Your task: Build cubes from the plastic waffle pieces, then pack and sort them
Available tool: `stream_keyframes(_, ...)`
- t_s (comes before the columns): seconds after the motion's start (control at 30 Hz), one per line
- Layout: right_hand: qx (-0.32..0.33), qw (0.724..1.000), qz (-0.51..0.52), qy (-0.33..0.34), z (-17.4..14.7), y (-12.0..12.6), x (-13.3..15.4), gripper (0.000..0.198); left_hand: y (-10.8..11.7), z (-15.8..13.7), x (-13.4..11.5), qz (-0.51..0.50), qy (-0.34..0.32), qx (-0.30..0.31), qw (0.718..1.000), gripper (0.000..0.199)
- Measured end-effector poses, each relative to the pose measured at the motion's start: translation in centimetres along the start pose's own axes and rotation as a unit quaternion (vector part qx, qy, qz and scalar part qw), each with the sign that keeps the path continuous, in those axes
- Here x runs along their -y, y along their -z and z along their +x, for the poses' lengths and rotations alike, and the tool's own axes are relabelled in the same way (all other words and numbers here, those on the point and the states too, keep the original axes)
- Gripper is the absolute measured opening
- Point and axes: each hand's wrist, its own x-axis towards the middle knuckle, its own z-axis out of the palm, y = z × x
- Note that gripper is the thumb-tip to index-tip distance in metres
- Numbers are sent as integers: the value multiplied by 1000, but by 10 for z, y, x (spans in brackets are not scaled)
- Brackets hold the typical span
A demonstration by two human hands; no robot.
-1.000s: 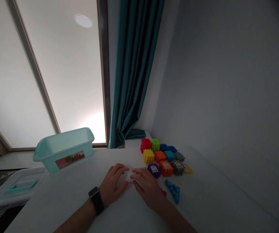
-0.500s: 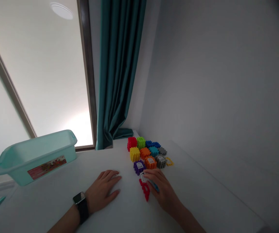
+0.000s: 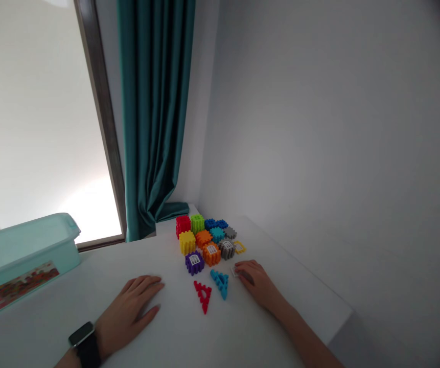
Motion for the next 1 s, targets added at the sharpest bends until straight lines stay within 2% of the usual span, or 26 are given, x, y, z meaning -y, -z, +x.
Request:
stream_keyframes(0.17, 11, 1000, -20, -16, 1, -3, 0, 22, 2, 1, 3, -3, -17, 31, 999, 37)
stream_keyframes(0.4, 21, 999, -30, -23, 0, -5, -2, 23, 2, 1, -1, -4, -8, 25, 1000, 36)
stream_keyframes(0.6, -38, 999, -25, -12, 1, -2, 8, 22, 1, 1, -1, -11, 12, -4, 1000, 35)
stream_keyframes(0.7, -64, 997, -23, 18, 9, 2, 28, 22, 3, 3, 3, 2, 36, -5, 999, 33)
stream_keyframes(0.77, -66, 996, -27, 52, 17, 4, 49, 21, 6, 4, 5, 15, 76, -13, 997, 29)
stream_keyframes(0.87, -36, 992, -32, 119, 33, 1, 89, 19, 10, 5, 2, 23, 125, -20, 992, 24)
stream_keyframes(1.0, 26, 983, -32, 178, 57, -15, 143, 19, 13, 7, -4, 17, 149, -12, 989, 26)
